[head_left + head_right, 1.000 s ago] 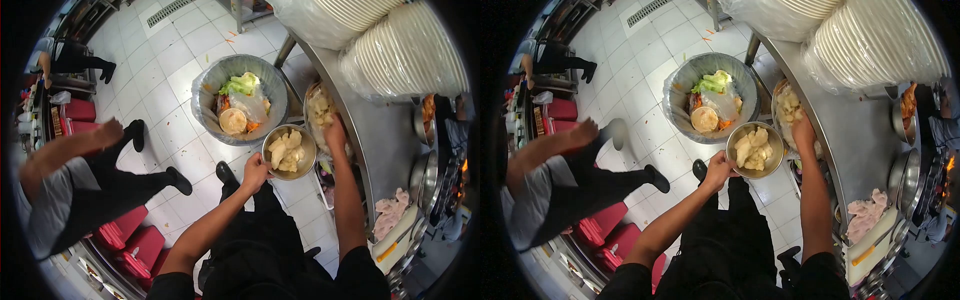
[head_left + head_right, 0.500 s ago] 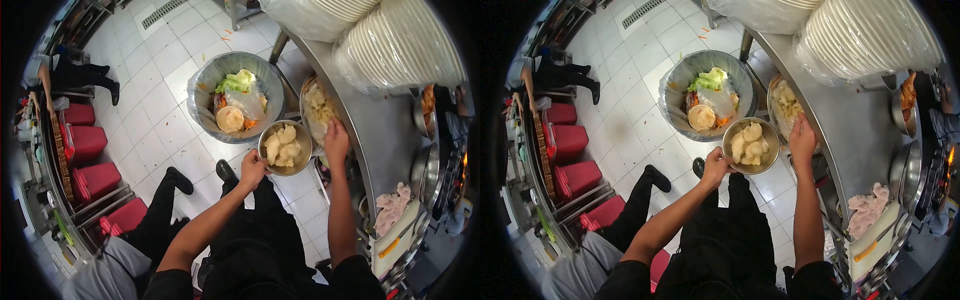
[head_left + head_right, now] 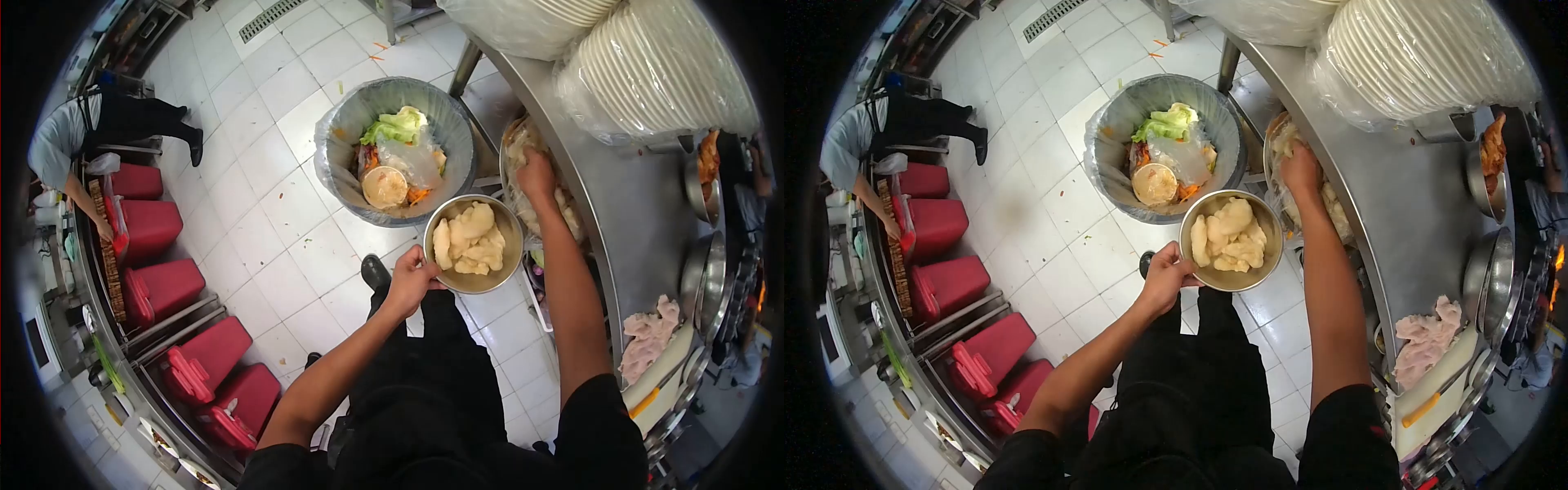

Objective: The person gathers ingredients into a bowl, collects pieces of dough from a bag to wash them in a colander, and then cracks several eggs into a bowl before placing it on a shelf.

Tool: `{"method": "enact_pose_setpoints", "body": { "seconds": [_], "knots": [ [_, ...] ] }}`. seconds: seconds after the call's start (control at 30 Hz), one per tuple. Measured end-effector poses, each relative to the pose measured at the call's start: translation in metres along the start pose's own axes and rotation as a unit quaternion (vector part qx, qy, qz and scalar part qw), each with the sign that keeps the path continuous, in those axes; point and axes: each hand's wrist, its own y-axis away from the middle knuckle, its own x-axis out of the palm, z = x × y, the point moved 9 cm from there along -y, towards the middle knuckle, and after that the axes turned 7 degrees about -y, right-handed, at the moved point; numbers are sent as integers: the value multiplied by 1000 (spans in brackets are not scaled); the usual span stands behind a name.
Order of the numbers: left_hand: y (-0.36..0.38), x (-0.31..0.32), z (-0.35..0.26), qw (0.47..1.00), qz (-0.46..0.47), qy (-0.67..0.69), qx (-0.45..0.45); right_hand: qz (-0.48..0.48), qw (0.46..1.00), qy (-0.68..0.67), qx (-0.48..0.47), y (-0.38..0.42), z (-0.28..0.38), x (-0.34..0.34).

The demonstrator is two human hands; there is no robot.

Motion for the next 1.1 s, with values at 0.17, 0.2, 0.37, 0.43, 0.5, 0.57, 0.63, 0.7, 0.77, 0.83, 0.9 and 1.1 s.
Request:
{"method": "enact_pose_setpoints", "body": {
  "seconds": [0.17, 0.2, 0.37, 0.43, 0.5, 0.57, 0.63, 0.7, 0.77, 0.83, 0.9, 1.1],
  "knots": [
    [6, -18, -15, 998, -53, -5, 36, -49, 990, -36, 124, 1, -39, -2],
    [5, -22, -15, 997, -66, -6, 38, -77, 985, -31, 151, 4, -57, -5],
    [-5, -33, -9, 992, -114, -13, 44, -57, 928, -332, 159, 78, -36, -41],
    [-8, -33, -10, 989, -133, -43, 43, 12, 837, -519, 173, 123, 12, -39],
    [-6, -28, -12, 991, -112, -62, 41, 62, 837, -513, 179, 158, 53, -50],
    [5, -23, -20, 992, -88, -83, 45, 14, 934, -346, 89, 178, 48, -50],
    [21, -13, -41, 991, -61, -103, 63, -10, 958, -271, 91, 205, 54, -66],
    [50, -1, -64, 991, -19, -127, 45, -18, 960, -262, 97, 238, 56, -85],
    [78, 24, -96, 987, 27, -151, 49, 16, 925, -353, 140, 266, 66, -117],
    [108, 57, -116, 984, 95, -146, 50, -11, 908, -367, 203, 297, 59, -149],
    [134, 93, -131, 961, 192, -198, 13, -113, 879, -411, 215, 320, 65, -212],
    [179, 130, -207, 933, 242, -251, 90, -190, 809, -508, 228, 336, -2, -341]
  ]
}}
